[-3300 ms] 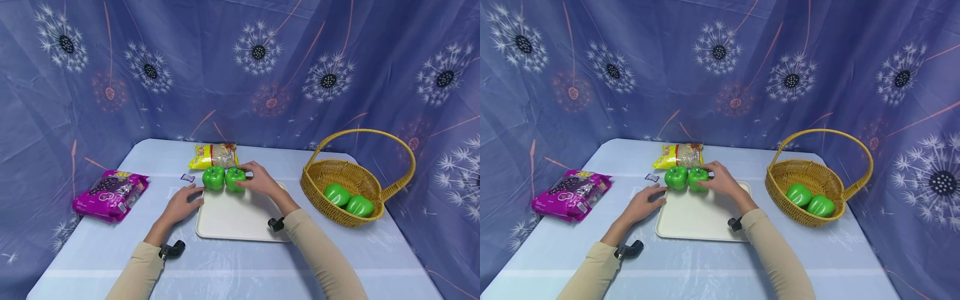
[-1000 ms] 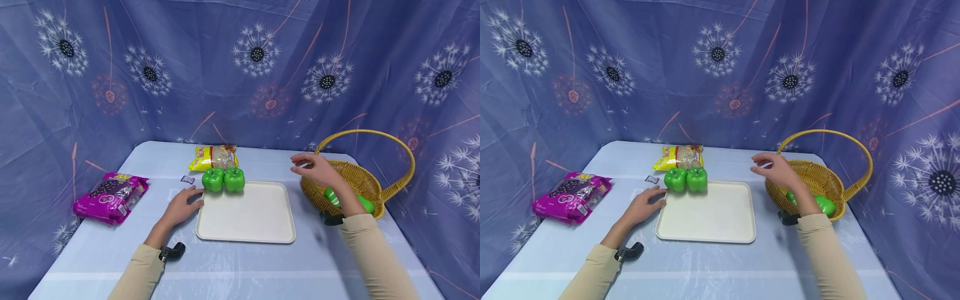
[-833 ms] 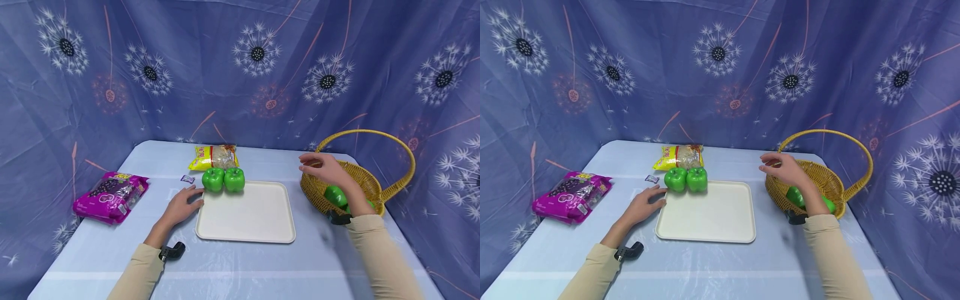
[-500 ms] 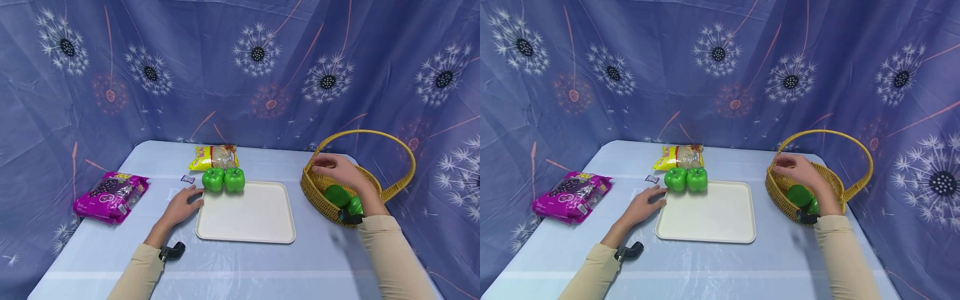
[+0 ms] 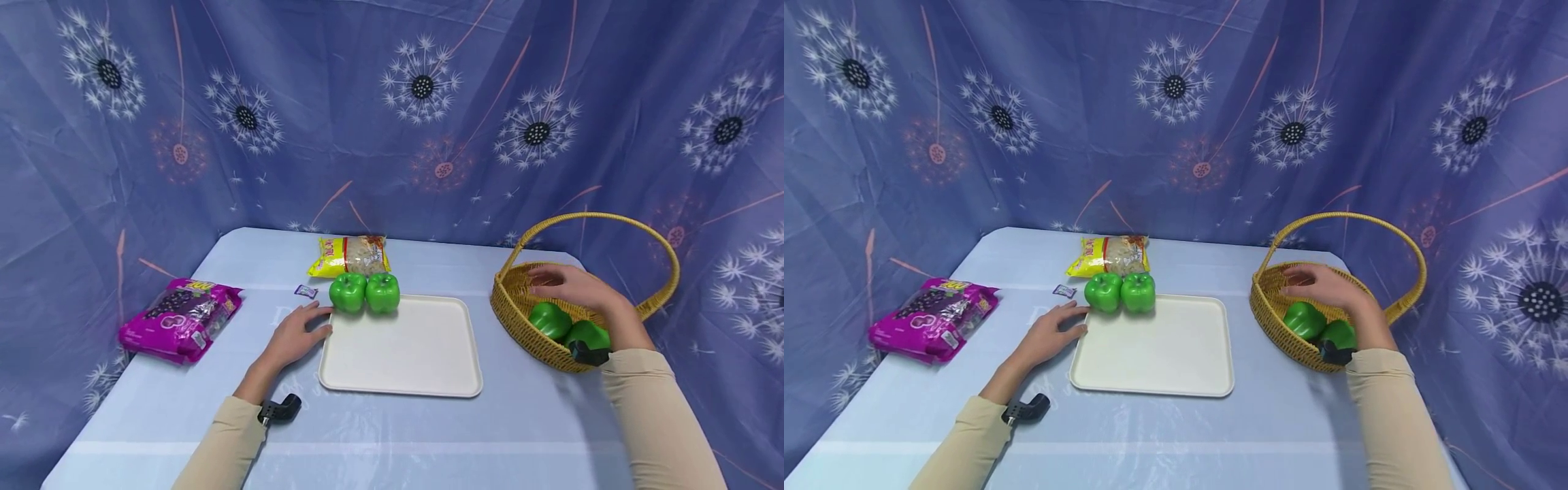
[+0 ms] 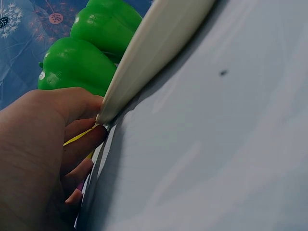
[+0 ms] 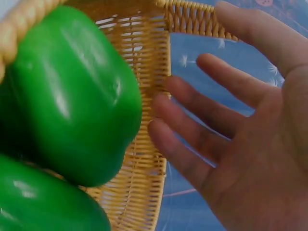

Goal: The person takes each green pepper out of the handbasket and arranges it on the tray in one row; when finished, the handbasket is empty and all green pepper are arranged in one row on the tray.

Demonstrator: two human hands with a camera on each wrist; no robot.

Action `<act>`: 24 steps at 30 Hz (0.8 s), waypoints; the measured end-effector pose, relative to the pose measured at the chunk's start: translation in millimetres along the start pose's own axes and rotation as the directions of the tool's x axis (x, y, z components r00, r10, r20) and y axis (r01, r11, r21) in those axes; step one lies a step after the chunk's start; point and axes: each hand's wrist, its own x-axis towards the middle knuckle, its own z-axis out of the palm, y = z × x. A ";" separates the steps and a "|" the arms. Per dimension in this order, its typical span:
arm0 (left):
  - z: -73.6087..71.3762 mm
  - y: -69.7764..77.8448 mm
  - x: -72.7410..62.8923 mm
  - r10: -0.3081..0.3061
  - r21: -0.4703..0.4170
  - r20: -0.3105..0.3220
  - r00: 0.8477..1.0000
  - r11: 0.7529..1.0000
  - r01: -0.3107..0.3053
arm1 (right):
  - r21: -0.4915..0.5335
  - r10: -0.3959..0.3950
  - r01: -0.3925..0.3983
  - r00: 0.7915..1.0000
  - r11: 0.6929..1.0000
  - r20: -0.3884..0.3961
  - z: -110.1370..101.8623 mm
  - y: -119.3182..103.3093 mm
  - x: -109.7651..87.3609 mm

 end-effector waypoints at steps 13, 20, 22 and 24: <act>0.7 -1.0 2.8 0.007 -0.011 0.002 1.000 1.000 -0.007 | 0.056 -0.003 -0.004 0.992 0.998 0.123 -0.6 29.9 -10.9; 0.1 -0.1 2.5 0.005 -0.010 0.004 1.000 1.000 -0.005 | 0.064 0.085 -0.096 0.985 0.993 0.147 -0.6 41.1 -13.1; -0.1 -0.1 2.1 0.003 -0.009 0.002 1.000 1.000 -0.003 | 0.077 0.108 -0.122 0.980 0.990 0.165 -0.3 43.3 -12.9; 0.0 -0.1 1.7 0.001 -0.010 0.001 1.000 1.000 -0.001 | 0.081 0.120 -0.137 0.976 0.987 0.184 0.2 45.6 -12.9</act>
